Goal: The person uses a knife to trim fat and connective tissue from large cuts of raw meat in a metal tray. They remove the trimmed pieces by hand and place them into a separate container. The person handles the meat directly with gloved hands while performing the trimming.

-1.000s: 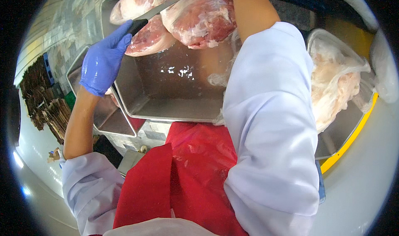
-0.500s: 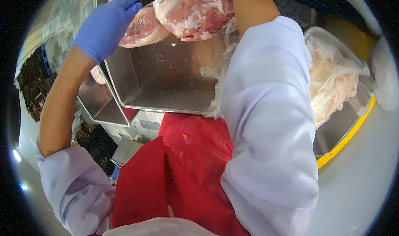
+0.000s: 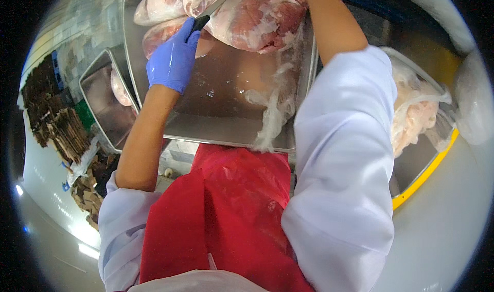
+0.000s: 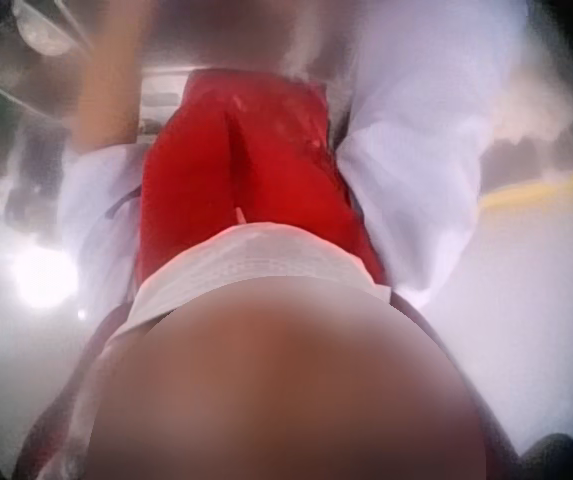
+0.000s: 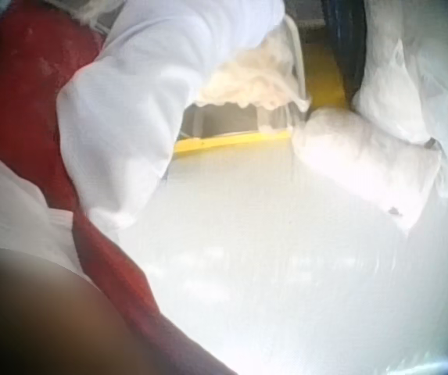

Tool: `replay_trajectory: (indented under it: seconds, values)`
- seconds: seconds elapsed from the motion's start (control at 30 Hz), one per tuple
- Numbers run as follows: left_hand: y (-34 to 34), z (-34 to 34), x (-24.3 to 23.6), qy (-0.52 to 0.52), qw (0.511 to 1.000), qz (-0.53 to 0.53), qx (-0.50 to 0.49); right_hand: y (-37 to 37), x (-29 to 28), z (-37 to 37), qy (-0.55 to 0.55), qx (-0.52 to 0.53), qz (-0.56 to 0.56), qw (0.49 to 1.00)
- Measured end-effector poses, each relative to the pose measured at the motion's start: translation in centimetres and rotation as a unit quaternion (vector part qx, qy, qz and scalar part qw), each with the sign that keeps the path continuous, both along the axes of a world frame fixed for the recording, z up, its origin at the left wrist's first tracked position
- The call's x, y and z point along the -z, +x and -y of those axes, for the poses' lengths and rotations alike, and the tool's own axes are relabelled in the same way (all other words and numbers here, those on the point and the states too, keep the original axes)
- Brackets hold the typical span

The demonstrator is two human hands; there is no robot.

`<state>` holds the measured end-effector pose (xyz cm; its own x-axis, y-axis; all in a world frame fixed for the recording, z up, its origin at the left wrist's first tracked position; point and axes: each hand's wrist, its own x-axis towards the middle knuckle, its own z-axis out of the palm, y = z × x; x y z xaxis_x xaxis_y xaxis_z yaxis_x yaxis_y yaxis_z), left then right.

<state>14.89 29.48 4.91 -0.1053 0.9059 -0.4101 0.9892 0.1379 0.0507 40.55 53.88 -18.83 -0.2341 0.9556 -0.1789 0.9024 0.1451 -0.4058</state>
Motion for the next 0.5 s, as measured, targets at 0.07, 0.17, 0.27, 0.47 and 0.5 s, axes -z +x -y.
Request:
replay_trajectory:
  seconds: [0.07, 0.17, 0.27, 0.47, 0.5]
  values:
    - [-0.5, 1.3, 1.5, 0.019, 0.999, 0.014, -0.028, 1.0, 0.3, 2.4, -0.064, 0.091, -0.193, 0.975]
    - [-0.7, 3.0, 3.4, 0.042, 0.996, 0.036, -0.069, 0.4, -2.3, 8.4, -0.040, 0.160, -0.262, 0.951]
    - [-0.1, 3.6, 4.7, 0.045, 0.993, 0.059, -0.090, -0.6, -2.6, 10.6, 0.002, 0.231, -0.281, 0.932]
    - [-0.4, 5.0, 8.0, 0.072, 0.985, 0.088, -0.130, -1.8, -3.6, 11.4, 0.063, 0.254, -0.172, 0.950]
    - [-0.5, 5.3, 8.6, 0.082, 0.984, 0.095, -0.129, -1.5, -3.2, 12.0, 0.077, 0.254, -0.178, 0.948]
